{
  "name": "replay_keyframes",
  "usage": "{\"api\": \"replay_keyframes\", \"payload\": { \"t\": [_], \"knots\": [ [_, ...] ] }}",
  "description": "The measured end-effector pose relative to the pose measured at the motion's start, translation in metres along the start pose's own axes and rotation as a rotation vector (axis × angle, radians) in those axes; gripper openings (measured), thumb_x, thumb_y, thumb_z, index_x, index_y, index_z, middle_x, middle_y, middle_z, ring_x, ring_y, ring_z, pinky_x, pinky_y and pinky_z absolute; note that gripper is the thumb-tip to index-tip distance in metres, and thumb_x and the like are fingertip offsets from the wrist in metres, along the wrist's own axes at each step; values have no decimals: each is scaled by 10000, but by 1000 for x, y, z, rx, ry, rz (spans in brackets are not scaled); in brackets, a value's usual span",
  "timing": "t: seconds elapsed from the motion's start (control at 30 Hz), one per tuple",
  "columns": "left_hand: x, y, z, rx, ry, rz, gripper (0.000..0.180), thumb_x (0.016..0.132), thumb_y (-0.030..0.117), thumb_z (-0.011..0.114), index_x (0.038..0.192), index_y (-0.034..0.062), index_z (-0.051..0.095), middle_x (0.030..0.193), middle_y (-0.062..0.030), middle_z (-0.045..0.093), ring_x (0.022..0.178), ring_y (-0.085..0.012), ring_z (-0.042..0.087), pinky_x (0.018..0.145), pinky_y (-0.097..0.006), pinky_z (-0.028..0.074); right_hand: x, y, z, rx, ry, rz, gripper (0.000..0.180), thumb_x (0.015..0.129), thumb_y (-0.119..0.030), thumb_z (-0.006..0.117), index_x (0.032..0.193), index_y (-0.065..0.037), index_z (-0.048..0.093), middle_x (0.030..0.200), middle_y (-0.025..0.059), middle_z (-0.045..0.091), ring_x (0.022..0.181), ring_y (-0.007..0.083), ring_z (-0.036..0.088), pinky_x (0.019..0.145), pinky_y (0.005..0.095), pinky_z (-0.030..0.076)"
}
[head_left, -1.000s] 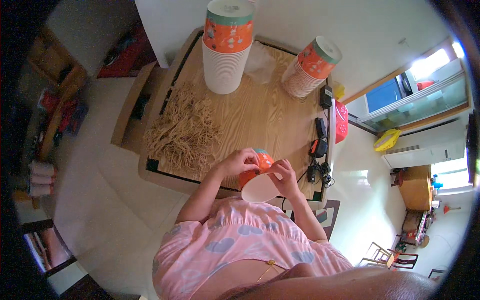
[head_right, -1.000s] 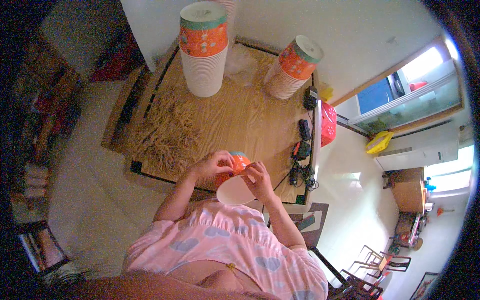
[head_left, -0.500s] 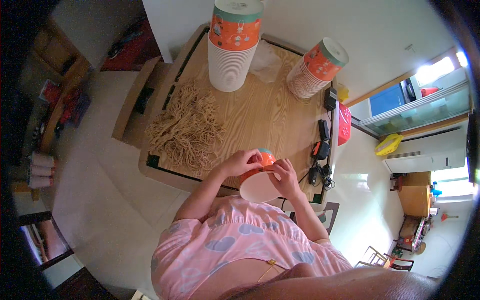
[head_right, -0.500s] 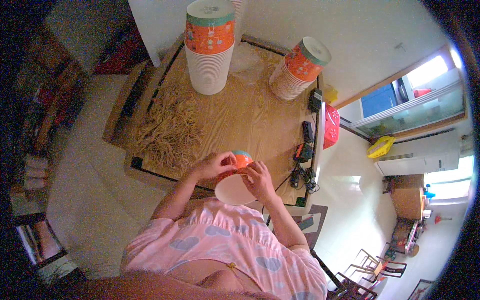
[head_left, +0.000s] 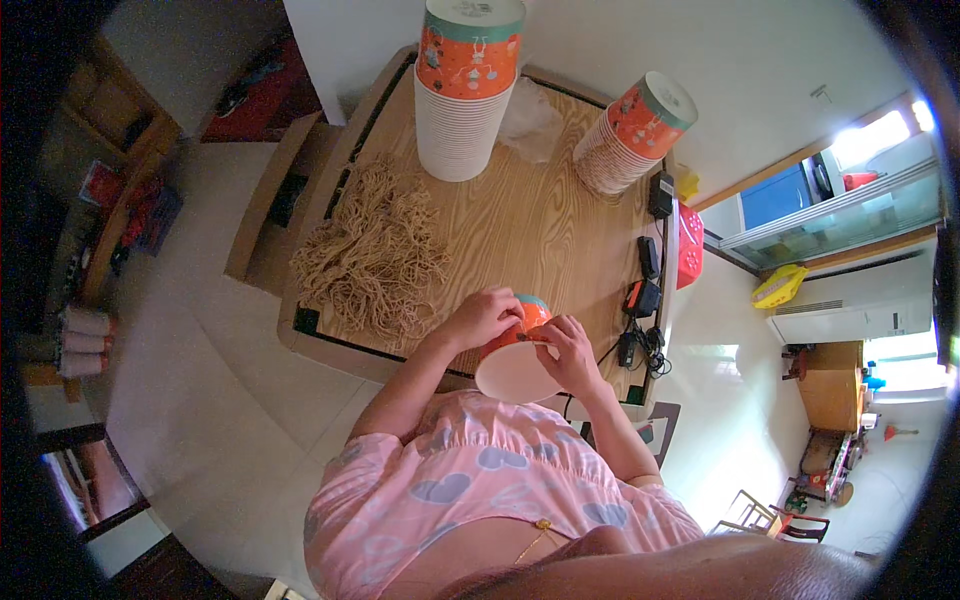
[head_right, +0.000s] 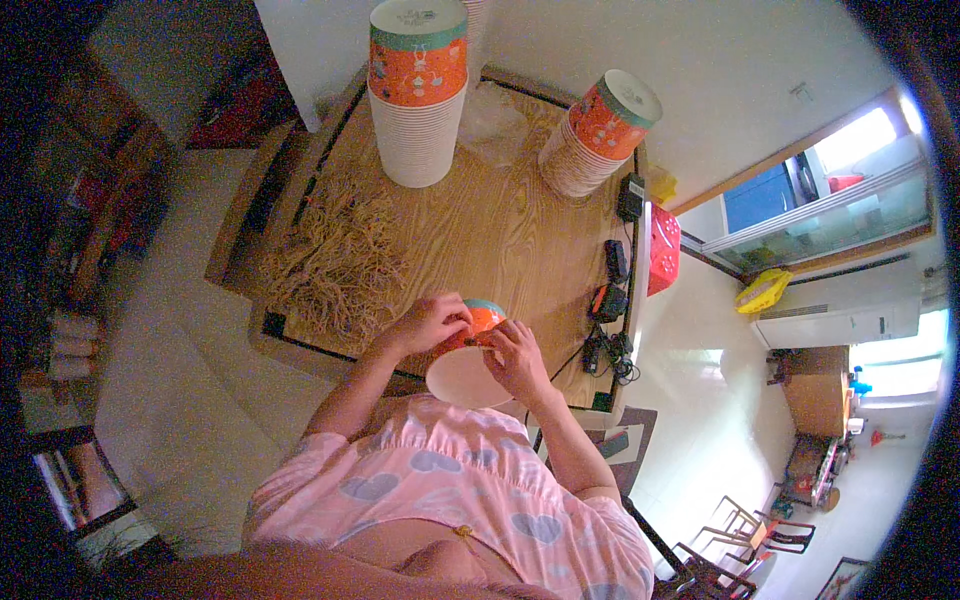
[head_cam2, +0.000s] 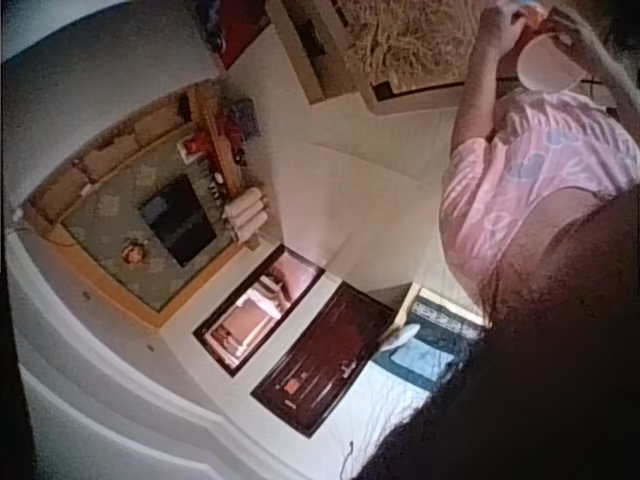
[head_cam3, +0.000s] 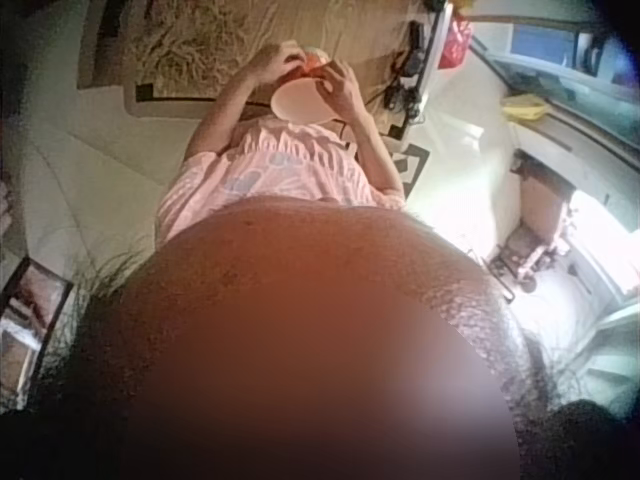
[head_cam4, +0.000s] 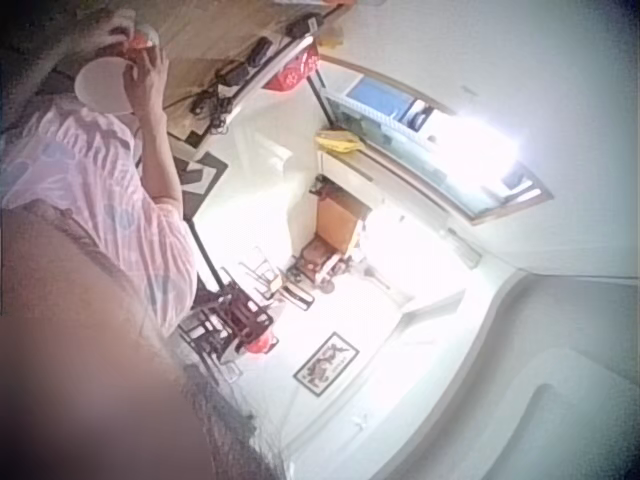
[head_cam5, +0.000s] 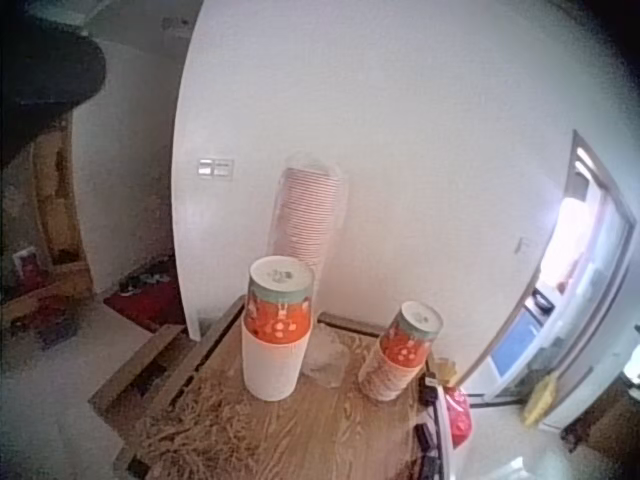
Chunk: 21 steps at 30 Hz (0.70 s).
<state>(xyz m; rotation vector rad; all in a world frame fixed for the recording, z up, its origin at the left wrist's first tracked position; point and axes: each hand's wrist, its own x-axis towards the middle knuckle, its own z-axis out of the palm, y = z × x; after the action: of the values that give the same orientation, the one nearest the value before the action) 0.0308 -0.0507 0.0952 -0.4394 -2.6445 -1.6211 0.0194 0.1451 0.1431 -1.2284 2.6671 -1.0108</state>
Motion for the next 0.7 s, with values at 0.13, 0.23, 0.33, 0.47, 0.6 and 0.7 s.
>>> {"api": "replay_keyframes", "payload": {
  "t": [0.13,0.23,0.33,0.47,0.6,0.7],
  "knots": [
    [5,0,3,49,30,37,74,697,109,600,739,49,609,769,-103,548,813,-270,536,732,-364,439,-1,2,1,-3,-19,-14,231,658,-28,599,878,-91,565,871,90,524,833,289,499,724,380,411],
    [8,1,5,50,23,35,70,684,106,605,729,52,611,769,-102,549,813,-270,537,736,-366,438,1,0,0,3,-26,-19,233,659,-29,601,881,-91,565,856,91,523,828,287,501,722,380,411],
    [9,3,6,75,-9,36,100,700,102,616,762,24,605,797,-110,559,801,-278,551,725,-355,444,0,0,0,18,-22,-8,235,660,-33,603,886,-89,567,848,93,526,825,284,501,724,379,410],
    [10,2,8,93,-1,51,96,701,101,615,752,21,602,792,-110,558,795,-276,553,717,-353,444,-2,2,1,30,-16,8,232,664,-40,605,888,-88,567,854,90,531,832,285,497,738,381,406],
    [11,2,7,63,-2,37,98,701,102,615,747,17,598,783,-112,554,786,-276,552,711,-352,443,1,-2,-1,9,22,7,169,673,-37,603,840,-57,591,807,87,551,787,270,524,728,359,419],
    [11,2,7,62,16,53,99,698,101,616,745,16,597,779,-112,554,774,-278,552,702,-354,444,-1,2,0,28,-29,38,222,662,-41,603,877,-87,573,864,83,537,839,284,495,756,386,402]
  ]
}}
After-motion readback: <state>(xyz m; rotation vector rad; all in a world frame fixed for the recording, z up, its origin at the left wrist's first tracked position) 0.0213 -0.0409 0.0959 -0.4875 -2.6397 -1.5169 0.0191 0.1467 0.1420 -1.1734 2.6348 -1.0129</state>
